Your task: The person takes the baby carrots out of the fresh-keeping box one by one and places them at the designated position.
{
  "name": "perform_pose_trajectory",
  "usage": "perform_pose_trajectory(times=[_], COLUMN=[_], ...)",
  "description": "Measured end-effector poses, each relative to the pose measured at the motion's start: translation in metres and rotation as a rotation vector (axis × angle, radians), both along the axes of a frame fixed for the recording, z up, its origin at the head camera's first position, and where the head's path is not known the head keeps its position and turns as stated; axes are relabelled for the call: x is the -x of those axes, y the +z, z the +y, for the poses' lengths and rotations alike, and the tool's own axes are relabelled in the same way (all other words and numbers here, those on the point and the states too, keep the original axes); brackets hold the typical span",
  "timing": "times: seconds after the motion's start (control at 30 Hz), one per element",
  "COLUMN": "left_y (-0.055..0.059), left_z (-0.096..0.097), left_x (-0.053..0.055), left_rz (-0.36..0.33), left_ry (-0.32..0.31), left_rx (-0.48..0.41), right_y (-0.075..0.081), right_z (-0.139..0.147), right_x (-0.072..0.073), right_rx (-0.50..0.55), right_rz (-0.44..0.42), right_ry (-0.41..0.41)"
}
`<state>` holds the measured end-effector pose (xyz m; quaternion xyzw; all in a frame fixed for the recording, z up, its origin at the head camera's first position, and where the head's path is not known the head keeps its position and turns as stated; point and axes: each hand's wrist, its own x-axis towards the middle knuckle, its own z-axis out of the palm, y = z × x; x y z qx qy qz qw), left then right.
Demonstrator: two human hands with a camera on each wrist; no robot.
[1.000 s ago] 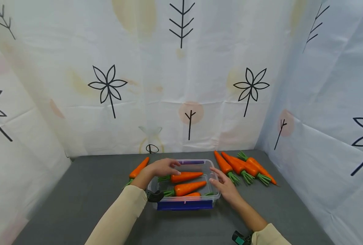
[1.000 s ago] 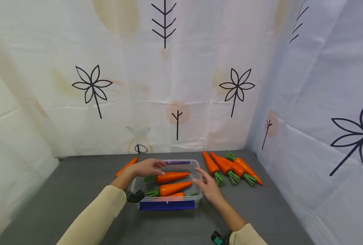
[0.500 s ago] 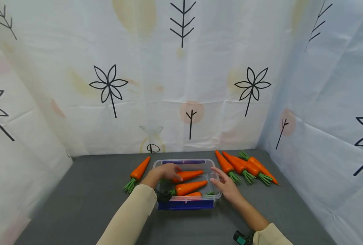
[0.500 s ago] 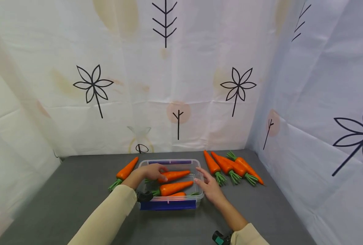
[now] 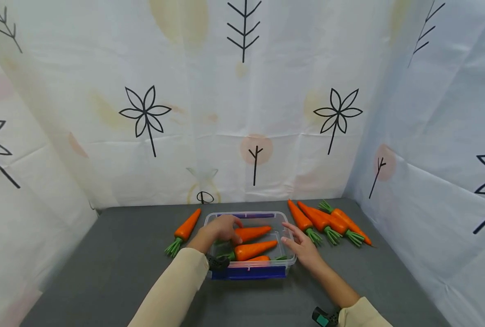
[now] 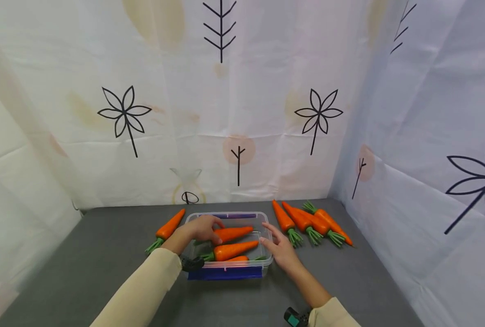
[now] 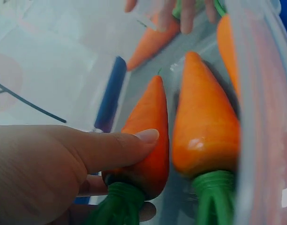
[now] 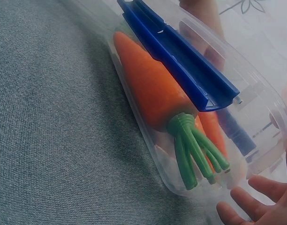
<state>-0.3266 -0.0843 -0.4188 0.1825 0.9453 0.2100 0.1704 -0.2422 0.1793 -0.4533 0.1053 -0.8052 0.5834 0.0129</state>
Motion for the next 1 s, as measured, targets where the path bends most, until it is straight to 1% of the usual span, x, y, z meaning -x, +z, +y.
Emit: perform_pose_trajectory(times=[0.1, 0.2, 0.23, 0.33, 0.43, 0.5, 0.6, 0.7, 0.83, 1.0], left_y=[0.005, 0.01, 0.01, 0.013, 0.017, 0.021, 0.026, 0.027, 0.021, 0.013], left_z=[-0.003, -0.008, -0.01, -0.017, -0.024, -0.027, -0.032, -0.038, -0.047, -0.058], left_x=[-0.002, -0.004, -0.004, -0.007, -0.011, -0.014, -0.021, -0.029, -0.039, -0.047], left_rz=[0.007, 0.02, 0.025, 0.044, 0.069, 0.09, 0.13, 0.167, 0.203, 0.289], left_ry=[0.006, 0.002, -0.001, -0.007, 0.003, 0.022, 0.065, 0.116, 0.188, 0.313], left_rx=[-0.055, -0.109, -0.126, -0.177, -0.226, -0.256, -0.303, -0.365, -0.463, -0.534], right_y=[-0.01, -0.021, -0.023, -0.024, -0.022, -0.022, -0.022, -0.022, -0.021, -0.02], right_z=[0.003, 0.006, 0.007, 0.008, 0.008, 0.007, 0.006, 0.005, 0.005, 0.004], right_x=[0.006, 0.013, 0.014, 0.015, 0.015, 0.015, 0.015, 0.013, 0.011, 0.011], right_rx=[-0.002, 0.016, 0.02, 0.032, 0.037, 0.036, 0.036, 0.039, 0.029, 0.035], right_rz=[0.004, -0.014, -0.016, -0.015, -0.012, -0.015, -0.017, -0.02, -0.014, -0.009], right_ry=[-0.004, -0.01, -0.01, -0.012, -0.013, -0.015, -0.014, -0.016, -0.016, -0.006])
